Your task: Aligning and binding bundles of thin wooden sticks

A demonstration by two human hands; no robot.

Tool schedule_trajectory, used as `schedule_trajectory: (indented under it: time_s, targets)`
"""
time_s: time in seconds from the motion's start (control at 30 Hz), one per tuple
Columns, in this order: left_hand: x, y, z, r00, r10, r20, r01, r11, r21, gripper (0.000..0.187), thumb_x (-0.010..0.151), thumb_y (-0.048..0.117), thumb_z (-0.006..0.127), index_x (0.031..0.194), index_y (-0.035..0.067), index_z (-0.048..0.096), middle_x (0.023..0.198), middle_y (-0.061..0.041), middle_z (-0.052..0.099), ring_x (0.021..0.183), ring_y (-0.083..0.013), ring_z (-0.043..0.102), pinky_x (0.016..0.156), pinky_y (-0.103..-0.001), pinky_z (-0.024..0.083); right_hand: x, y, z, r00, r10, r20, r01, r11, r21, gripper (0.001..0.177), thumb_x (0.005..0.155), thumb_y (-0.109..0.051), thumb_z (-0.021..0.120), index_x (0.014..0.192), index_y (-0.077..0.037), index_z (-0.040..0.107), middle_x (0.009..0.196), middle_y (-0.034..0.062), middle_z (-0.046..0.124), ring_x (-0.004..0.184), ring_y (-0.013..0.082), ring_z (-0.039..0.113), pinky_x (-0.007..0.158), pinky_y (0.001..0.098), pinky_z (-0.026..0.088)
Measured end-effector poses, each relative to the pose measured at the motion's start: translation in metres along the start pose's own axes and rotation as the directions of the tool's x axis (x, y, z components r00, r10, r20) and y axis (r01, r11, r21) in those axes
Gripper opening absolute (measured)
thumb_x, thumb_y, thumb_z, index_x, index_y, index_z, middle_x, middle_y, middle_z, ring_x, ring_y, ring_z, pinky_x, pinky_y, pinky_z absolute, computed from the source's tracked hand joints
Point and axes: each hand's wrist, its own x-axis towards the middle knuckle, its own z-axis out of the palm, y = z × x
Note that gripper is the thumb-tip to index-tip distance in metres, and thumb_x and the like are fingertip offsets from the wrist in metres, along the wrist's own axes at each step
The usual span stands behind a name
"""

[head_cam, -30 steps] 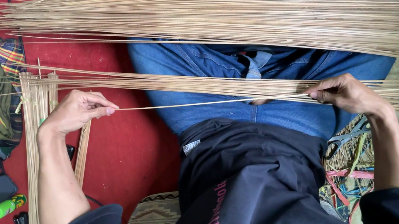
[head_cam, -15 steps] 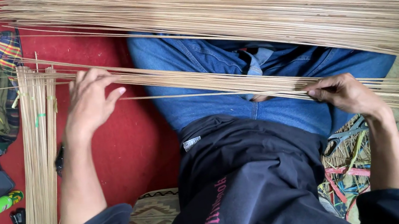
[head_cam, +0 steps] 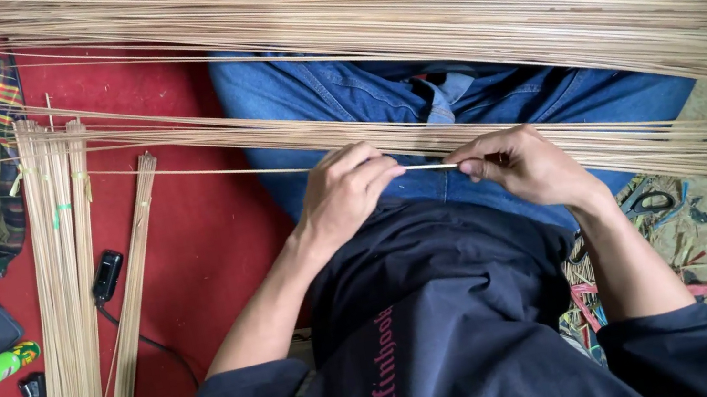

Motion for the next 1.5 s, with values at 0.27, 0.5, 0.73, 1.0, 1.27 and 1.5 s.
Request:
schedule_trajectory:
  time_s: [0.27, 0.5, 0.73, 1.0, 1.27, 1.5]
  targets:
    - [0.001, -0.033, -0.047, 0.953, -0.148, 0.266, 0.202, 0.961, -0.191, 0.01, 0.096, 0.024, 0.072, 0.09, 0.018, 0.077, 0.086, 0.0, 0.073, 0.077, -0.0241, 0.069, 0.069, -0.036, 0.054, -0.023, 0.026, -0.022, 0.999, 0.041, -0.011, -0.042, 0.998, -0.036, 0.017, 0.093, -0.008, 0.07, 0.106, -0.009, 0.082, 0.073, 0.0136, 0.076, 0.073, 0.0281, 0.074, 0.071, 0.0438, 0.057]
    - [0.011, -0.054, -0.065, 0.923, -0.187, 0.337, 0.254, 0.953, -0.167, 0.007, 0.094, 0.019, 0.075, 0.091, 0.015, 0.079, 0.081, -0.007, 0.07, 0.073, -0.026, 0.066, 0.068, -0.037, 0.053, -0.011, 0.038, -0.014, 0.999, 0.008, -0.033, -0.009, 0.999, -0.044, 0.016, 0.094, -0.006, 0.07, 0.105, -0.008, 0.082, 0.078, 0.0136, 0.076, 0.077, 0.0282, 0.075, 0.074, 0.0433, 0.057]
    - [0.0, -0.07, -0.084, 0.906, -0.285, 0.314, 0.32, 0.945, -0.065, 0.008, 0.092, 0.022, 0.077, 0.095, 0.015, 0.078, 0.084, -0.007, 0.07, 0.072, -0.0254, 0.064, 0.067, -0.037, 0.052, -0.025, 0.048, -0.024, 0.992, 0.05, -0.117, -0.065, 0.989, -0.133, 0.012, 0.096, -0.009, 0.07, 0.101, -0.01, 0.081, 0.077, 0.0117, 0.074, 0.079, 0.0304, 0.074, 0.076, 0.0422, 0.056]
    - [0.007, -0.049, -0.009, 0.959, -0.155, 0.237, 0.189, 0.974, -0.128, 0.009, 0.097, 0.024, 0.071, 0.101, 0.021, 0.078, 0.091, 0.001, 0.072, 0.085, -0.0237, 0.071, 0.078, -0.034, 0.055, -0.007, 0.035, -0.012, 0.993, -0.019, -0.114, 0.004, 0.991, -0.136, 0.009, 0.097, -0.008, 0.07, 0.094, -0.007, 0.078, 0.08, 0.0112, 0.073, 0.078, 0.0331, 0.073, 0.074, 0.0446, 0.056]
    - [0.018, -0.047, -0.03, 0.918, -0.151, 0.366, 0.245, 0.942, -0.227, 0.007, 0.094, 0.016, 0.074, 0.095, 0.016, 0.08, 0.087, -0.004, 0.075, 0.081, -0.0262, 0.071, 0.075, -0.037, 0.054, -0.006, 0.024, -0.009, 0.995, -0.057, -0.08, 0.052, 0.996, -0.07, 0.008, 0.093, -0.006, 0.07, 0.09, -0.006, 0.078, 0.074, 0.0117, 0.074, 0.074, 0.0331, 0.074, 0.071, 0.0448, 0.056]
    - [0.02, -0.052, -0.032, 0.937, -0.169, 0.306, 0.255, 0.929, -0.269, 0.009, 0.091, 0.01, 0.076, 0.097, 0.014, 0.082, 0.089, -0.004, 0.076, 0.08, -0.0242, 0.071, 0.072, -0.033, 0.054, -0.02, 0.025, -0.02, 0.981, -0.032, -0.19, 0.022, 0.998, -0.052, 0.01, 0.095, -0.01, 0.072, 0.089, -0.005, 0.077, 0.077, 0.0162, 0.073, 0.074, 0.0354, 0.072, 0.07, 0.0442, 0.054]
